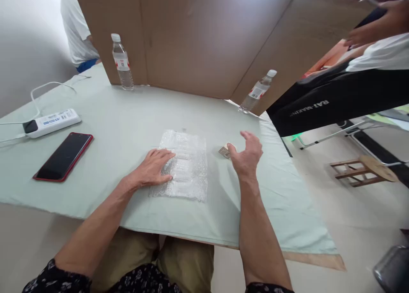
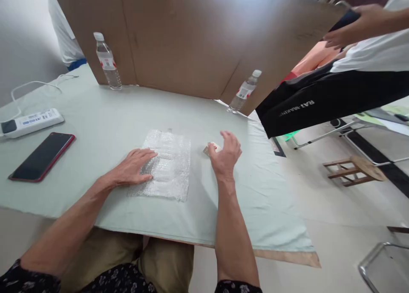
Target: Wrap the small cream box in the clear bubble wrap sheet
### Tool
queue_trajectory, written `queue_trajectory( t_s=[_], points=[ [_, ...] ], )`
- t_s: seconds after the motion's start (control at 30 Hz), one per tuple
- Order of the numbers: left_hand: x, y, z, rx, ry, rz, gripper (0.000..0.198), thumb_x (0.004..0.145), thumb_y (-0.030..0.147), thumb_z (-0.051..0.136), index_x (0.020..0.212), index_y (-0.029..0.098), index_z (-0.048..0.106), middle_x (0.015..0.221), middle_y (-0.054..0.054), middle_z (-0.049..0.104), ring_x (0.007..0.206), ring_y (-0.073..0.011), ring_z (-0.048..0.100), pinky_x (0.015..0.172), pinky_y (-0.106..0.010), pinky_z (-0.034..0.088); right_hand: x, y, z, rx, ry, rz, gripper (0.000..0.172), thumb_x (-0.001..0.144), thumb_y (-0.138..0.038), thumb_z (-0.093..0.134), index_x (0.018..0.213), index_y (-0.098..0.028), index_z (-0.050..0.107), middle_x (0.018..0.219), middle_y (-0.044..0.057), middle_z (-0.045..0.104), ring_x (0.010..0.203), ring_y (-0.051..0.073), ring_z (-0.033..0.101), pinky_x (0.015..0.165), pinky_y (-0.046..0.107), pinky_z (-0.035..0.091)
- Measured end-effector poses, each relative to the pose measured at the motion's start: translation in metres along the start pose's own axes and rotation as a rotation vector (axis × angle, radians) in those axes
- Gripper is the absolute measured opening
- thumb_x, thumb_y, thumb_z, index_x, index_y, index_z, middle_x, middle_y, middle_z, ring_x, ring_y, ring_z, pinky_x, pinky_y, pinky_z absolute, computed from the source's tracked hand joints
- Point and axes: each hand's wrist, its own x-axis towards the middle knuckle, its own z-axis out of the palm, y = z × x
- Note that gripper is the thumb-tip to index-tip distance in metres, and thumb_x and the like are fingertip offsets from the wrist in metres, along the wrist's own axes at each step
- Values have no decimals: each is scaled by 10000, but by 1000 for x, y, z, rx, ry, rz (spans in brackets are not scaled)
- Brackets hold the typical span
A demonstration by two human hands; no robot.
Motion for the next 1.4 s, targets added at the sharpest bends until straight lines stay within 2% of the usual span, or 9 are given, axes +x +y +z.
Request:
queue_trajectory(
  t_s=[0.13,0.3,0.43,0.57,0.73,0.9,1.1,1.27,1.4],
  points=[
    [0,-1,3,7,-11,-3,716,840,397,620,1493,209,398,1551,-153,467,1483,-351,357,1215,-554,242,7,36,-7,-4,-131,264,901,716,-524,727,1491,-207,395,1557,215,411,1410,431,413,1105,667,345],
    [1,2,-2,-10,-36,-32,724,846,401,604,1498,186,376,1556,-155,460,1492,-344,345,1230,-553,211,5,51,-3,344,-360,378,914,703,-550,727,1467,-147,428,1473,231,504,1308,351,548,1063,512,472],
    [3,4,-3,-41,-49,-44,757,831,396,630,1513,219,356,1572,-137,445,1502,-344,333,1241,-557,186,6,49,-1,296,-497,285,844,627,-480,787,1371,-159,549,1313,191,639,1138,344,634,985,532,506],
    [4,3,-2,-55,-52,-51,788,826,398,649,1524,201,342,1582,-153,428,1513,-346,313,1246,-555,170,7,30,-1,217,-457,196,539,676,-396,730,1161,-169,674,1038,124,741,935,295,677,945,526,514],
    [5,2,-3,-79,-55,-47,836,813,417,676,1539,217,313,1587,-142,419,1510,-347,312,1249,-557,152,-11,-31,2,476,-420,-28,504,739,-402,735,1207,-231,660,1178,72,732,1015,255,674,982,472,513],
    [6,5,-6,-63,-84,-76,885,809,440,677,1554,157,291,1584,-165,408,1516,-342,290,1255,-526,142,-41,-76,23,531,-598,-210,501,786,-344,700,1268,-225,633,1287,74,700,1149,263,649,1030,442,484],
    [5,6,-8,-41,-97,-71,867,815,442,662,1550,168,293,1585,-155,408,1510,-339,297,1248,-507,154,-52,-77,42,261,-776,-311,560,796,-293,670,1348,-240,596,1291,92,698,1153,312,626,1035,511,441],
    [5,3,-5,-31,-76,-46,857,803,432,673,1534,161,318,1561,-158,434,1491,-338,324,1236,-500,176,-47,-77,39,246,-804,-339,561,804,-291,671,1357,-244,588,1336,87,681,1186,316,621,1052,513,433],
    [6,-2,-3,-38,-58,-38,857,791,433,678,1530,176,326,1549,-154,451,1479,-340,340,1227,-511,187,-45,-79,36,231,-872,-356,665,801,-323,701,1433,-222,521,1448,106,605,1283,332,580,1106,544,409]
  ],
)
